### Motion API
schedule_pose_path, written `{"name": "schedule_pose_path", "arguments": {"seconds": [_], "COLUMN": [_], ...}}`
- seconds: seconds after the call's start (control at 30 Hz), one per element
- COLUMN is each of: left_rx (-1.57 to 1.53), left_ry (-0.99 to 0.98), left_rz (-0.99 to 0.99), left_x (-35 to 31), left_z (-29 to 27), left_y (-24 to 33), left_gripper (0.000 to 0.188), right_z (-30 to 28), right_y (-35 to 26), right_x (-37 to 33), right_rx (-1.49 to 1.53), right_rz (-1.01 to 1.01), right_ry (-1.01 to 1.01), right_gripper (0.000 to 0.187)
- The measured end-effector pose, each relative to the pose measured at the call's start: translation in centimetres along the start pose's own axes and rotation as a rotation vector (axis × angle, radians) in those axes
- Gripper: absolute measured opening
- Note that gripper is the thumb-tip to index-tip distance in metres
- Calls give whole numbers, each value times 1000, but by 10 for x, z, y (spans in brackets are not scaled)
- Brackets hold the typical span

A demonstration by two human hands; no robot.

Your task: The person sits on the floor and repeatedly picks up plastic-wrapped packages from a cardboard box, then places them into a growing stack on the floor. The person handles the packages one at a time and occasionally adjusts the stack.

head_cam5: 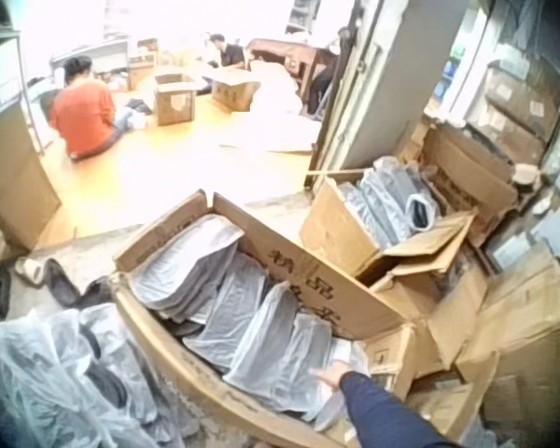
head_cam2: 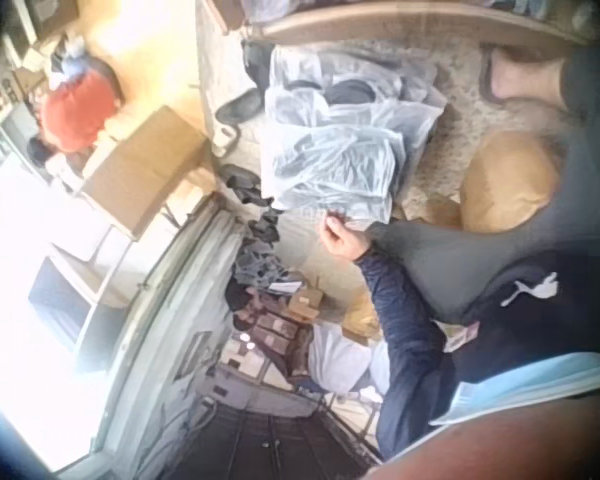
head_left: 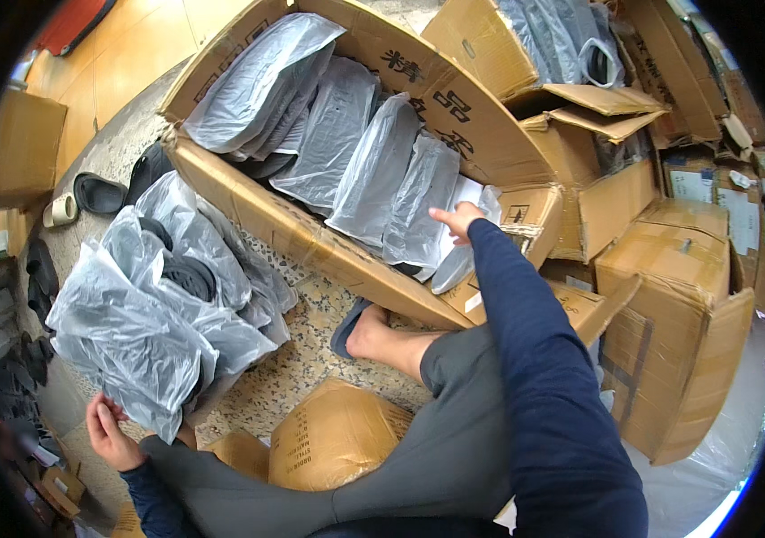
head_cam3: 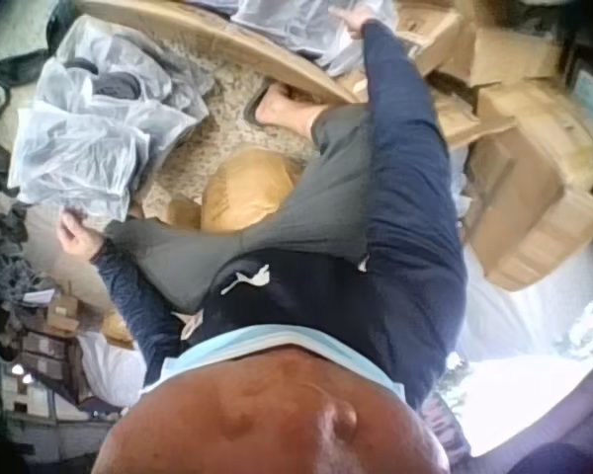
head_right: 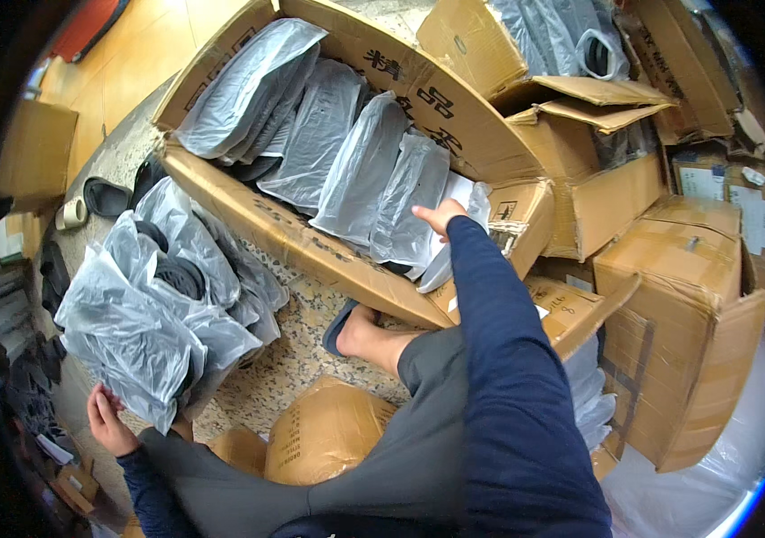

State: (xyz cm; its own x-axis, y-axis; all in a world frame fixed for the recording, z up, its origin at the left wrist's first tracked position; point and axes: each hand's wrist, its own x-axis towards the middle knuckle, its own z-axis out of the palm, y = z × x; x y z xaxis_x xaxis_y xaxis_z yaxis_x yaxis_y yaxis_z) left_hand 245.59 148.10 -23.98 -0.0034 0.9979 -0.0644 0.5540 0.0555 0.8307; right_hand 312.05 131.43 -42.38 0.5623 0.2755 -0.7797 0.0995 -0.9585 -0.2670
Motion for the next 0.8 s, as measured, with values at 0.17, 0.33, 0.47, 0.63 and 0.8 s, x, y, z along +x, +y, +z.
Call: {"name": "schedule_pose_path", "arguments": {"seconds": [0.17, 0.33, 0.47, 0.63, 0.8], "left_rx": [-455, -72, 706, 733, 704], "left_ry": [-170, -816, -925, -990, -837], "left_rz": [7, 439, 215, 20, 282], "left_x": [-50, 0, 35, 22, 21], "left_z": [173, 381, 528, 549, 552], "left_y": [110, 192, 192, 159, 153], "left_gripper": [30, 33, 78, 73, 44], "right_z": [84, 75, 66, 84, 90], "right_y": [16, 18, 89, 47, 73], "right_x": [59, 62, 109, 87, 107], "right_rx": [181, 235, 597, 393, 795], "right_rz": [-68, 99, 113, 29, -10], "right_ry": [626, 672, 317, 199, 155], "right_gripper": [88, 101, 104, 109, 112]}}
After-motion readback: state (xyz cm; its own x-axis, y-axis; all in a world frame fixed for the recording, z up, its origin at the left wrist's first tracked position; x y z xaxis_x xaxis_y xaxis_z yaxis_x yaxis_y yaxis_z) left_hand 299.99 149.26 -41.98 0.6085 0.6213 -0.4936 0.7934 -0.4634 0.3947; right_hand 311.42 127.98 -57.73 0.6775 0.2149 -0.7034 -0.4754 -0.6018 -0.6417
